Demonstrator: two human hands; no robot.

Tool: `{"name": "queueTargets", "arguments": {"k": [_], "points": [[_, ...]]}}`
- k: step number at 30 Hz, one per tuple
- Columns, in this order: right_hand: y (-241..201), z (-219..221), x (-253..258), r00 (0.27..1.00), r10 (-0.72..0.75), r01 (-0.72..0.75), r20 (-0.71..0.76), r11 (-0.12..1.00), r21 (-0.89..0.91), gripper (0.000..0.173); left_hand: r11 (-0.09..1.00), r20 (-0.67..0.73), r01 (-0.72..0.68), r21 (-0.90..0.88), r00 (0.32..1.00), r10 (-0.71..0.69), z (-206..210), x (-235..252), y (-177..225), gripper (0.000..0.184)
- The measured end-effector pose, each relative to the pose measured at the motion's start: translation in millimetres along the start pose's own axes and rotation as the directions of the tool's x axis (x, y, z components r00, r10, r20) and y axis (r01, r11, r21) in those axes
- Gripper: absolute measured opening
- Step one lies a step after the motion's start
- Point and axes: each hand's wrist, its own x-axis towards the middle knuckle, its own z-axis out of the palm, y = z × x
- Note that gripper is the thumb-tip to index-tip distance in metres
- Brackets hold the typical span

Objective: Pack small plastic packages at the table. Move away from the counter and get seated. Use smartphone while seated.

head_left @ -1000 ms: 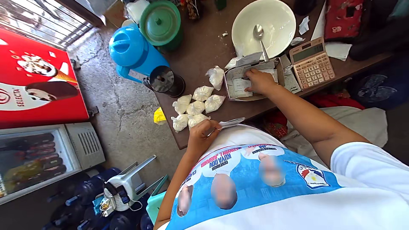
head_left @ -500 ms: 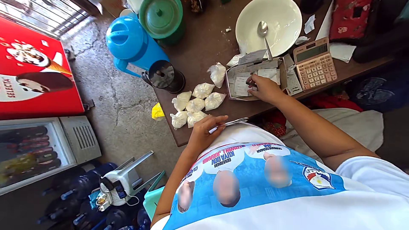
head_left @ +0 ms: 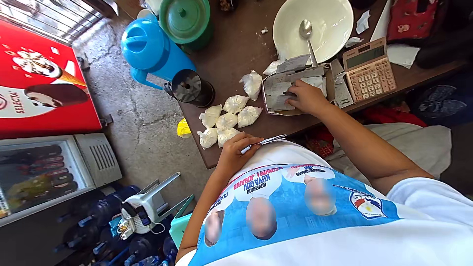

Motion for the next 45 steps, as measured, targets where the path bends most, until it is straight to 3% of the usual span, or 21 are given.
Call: {"name": "queueTargets", "arguments": {"k": [4, 11, 19, 22, 23, 32, 45], "points": [[-5, -7, -37, 0.997, -0.071, 0.074, -0.041, 0.994, 0.083, 0.017, 1.000, 0.005, 0.007, -0.001, 1.000, -0.007, 0, 2, -1, 0.013], [-2, 0, -64, 0.996, -0.059, 0.064, -0.070, 0.996, 0.061, 0.018, 1.000, 0.038, -0.008, -0.017, 0.999, 0.009, 3, 12, -3, 0.011], [6, -8, -49, 0.984, 0.060, -0.033, -0.170, 0.987, 0.159, 0.026, 1.000, 0.028, 0.001, -0.003, 1.000, -0.001, 0, 18, 5, 0.011], [7, -13, -41, 0.988, 0.079, -0.054, -0.131, 0.982, 0.178, 0.024, 0.950, 0.111, 0.304, 0.077, 0.944, -0.311, -24, 49, 79, 0.010], [7, -14, -38, 0.990, 0.089, -0.068, -0.111, 0.981, 0.183, 0.025, 0.943, 0.110, 0.321, 0.093, 0.937, -0.330, -26, 53, 87, 0.011], [15, -15, -27, 0.994, 0.106, -0.099, -0.028, 0.977, 0.191, 0.024, 0.941, 0.088, 0.325, 0.091, 0.939, -0.333, -24, 55, 84, 0.010], [16, -9, -21, 1.000, -0.005, 0.008, -0.027, 0.996, 0.088, 0.016, 0.941, 0.077, 0.329, 0.078, 0.939, -0.335, -23, 56, 81, 0.011]]}}
